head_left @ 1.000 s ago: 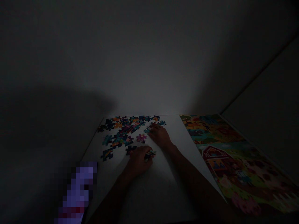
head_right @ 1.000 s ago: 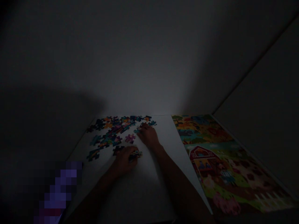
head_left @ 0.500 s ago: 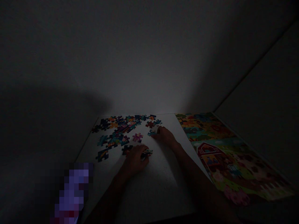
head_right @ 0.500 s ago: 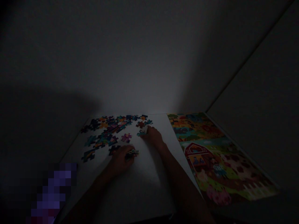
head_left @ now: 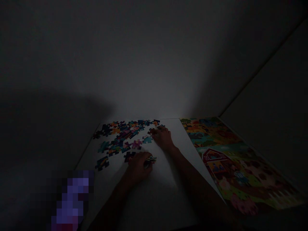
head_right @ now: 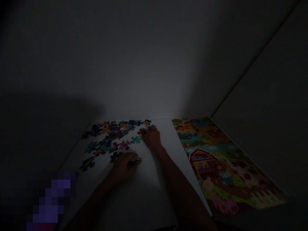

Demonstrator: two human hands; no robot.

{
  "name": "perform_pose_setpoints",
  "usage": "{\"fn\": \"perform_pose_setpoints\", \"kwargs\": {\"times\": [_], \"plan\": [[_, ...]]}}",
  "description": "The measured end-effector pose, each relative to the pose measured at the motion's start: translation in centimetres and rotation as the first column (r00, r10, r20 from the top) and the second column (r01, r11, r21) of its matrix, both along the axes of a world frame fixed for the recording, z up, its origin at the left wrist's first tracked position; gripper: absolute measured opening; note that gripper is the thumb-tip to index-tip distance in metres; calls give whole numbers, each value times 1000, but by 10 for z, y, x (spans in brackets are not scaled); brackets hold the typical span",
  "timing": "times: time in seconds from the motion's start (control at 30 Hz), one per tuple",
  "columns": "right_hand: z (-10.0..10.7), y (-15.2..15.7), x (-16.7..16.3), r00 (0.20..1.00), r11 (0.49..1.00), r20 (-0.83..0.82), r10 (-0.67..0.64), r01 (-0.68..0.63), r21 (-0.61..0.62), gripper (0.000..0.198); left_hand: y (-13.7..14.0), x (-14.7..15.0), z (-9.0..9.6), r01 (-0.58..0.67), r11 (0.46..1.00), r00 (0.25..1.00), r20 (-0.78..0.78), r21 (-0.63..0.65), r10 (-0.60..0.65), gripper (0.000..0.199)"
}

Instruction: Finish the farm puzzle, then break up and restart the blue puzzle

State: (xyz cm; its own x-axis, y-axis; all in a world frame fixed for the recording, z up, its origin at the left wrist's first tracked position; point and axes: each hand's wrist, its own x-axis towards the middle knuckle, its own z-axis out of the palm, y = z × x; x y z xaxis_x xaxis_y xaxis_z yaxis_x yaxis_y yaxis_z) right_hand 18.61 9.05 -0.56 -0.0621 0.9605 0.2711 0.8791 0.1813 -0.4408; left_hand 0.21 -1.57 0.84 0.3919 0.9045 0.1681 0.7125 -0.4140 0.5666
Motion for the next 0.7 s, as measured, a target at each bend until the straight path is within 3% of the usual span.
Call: {"fn": "perform_pose_setpoints", "kwargs": {"times": [0.13,0.3,0.53,0.7], "plan": [[1,0,11,998,1000,-57,-15,15,1,28,1,-1,-3,7,1000,1000,16,-1,-7,33],[0,8,32,984,983,-3,-179,179,-52,46,1,-2,0,18,1000,1000,11,-1,-18,28],[-5,13,38,982,981,-81,-173,165,-103,37,0,-2,0,18,1000,999,27,5,-19,29],[-2,15,49,980,972,-102,-171,150,-183,58,1,-3,-4,-26,1000,999,35,-14,26,34]]}}
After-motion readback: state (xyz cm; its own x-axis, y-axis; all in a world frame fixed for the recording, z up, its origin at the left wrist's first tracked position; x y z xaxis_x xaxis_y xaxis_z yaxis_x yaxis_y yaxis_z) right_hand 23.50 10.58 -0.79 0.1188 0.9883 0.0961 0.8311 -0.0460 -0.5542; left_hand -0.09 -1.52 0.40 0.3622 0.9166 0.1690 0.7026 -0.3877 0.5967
